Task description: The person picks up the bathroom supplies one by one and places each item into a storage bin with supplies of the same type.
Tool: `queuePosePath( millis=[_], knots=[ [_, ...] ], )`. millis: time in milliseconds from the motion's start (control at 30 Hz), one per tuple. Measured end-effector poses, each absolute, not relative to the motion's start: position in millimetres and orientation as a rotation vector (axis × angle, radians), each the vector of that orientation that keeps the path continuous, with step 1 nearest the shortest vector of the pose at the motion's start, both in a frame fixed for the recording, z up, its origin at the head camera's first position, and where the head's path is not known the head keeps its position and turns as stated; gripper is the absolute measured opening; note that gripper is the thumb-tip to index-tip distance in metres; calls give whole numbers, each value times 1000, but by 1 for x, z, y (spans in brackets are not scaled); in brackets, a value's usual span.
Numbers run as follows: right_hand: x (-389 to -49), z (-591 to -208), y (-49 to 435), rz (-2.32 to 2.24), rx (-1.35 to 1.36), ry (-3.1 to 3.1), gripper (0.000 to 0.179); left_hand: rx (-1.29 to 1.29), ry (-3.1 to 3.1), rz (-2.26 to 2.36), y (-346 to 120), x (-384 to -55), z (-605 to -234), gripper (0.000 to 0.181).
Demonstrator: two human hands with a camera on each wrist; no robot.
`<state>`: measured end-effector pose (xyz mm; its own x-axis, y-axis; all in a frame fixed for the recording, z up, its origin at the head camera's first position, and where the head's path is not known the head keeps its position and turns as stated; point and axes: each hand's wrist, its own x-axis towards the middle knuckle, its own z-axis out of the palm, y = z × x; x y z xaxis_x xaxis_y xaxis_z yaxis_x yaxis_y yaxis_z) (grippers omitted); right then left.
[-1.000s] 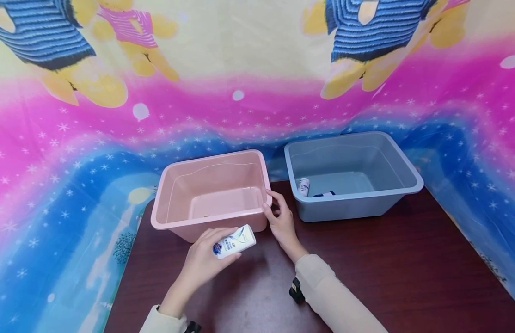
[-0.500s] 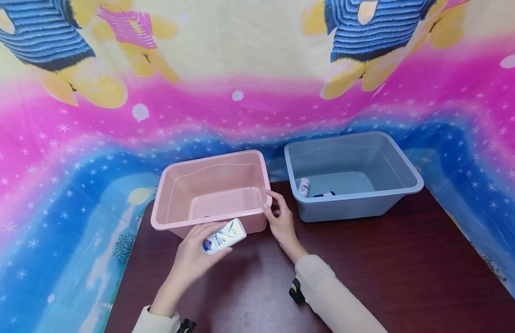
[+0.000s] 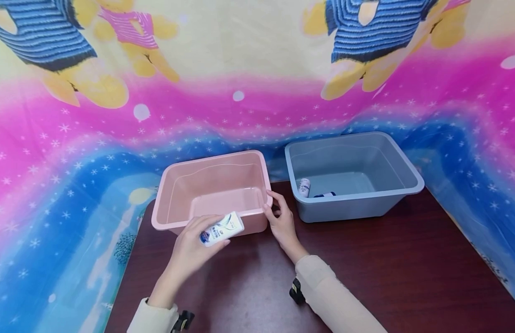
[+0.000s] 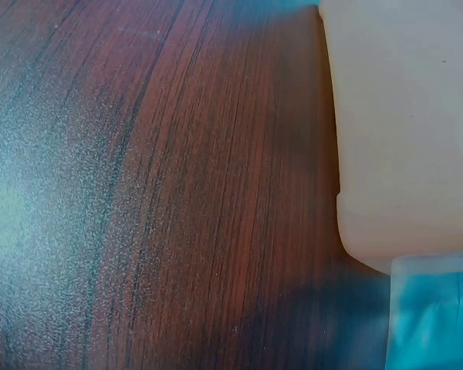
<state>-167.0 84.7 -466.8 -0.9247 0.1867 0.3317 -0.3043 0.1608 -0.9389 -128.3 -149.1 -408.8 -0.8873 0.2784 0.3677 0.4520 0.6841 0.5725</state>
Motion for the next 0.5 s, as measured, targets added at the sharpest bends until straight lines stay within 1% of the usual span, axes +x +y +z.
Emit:
queuePosePath(
  millis=[500],
  knots=[
    [-168,-467,84,1829,125,-2063,40,-611,-2652,-1046,-147,-145,-402,59]
  ],
)
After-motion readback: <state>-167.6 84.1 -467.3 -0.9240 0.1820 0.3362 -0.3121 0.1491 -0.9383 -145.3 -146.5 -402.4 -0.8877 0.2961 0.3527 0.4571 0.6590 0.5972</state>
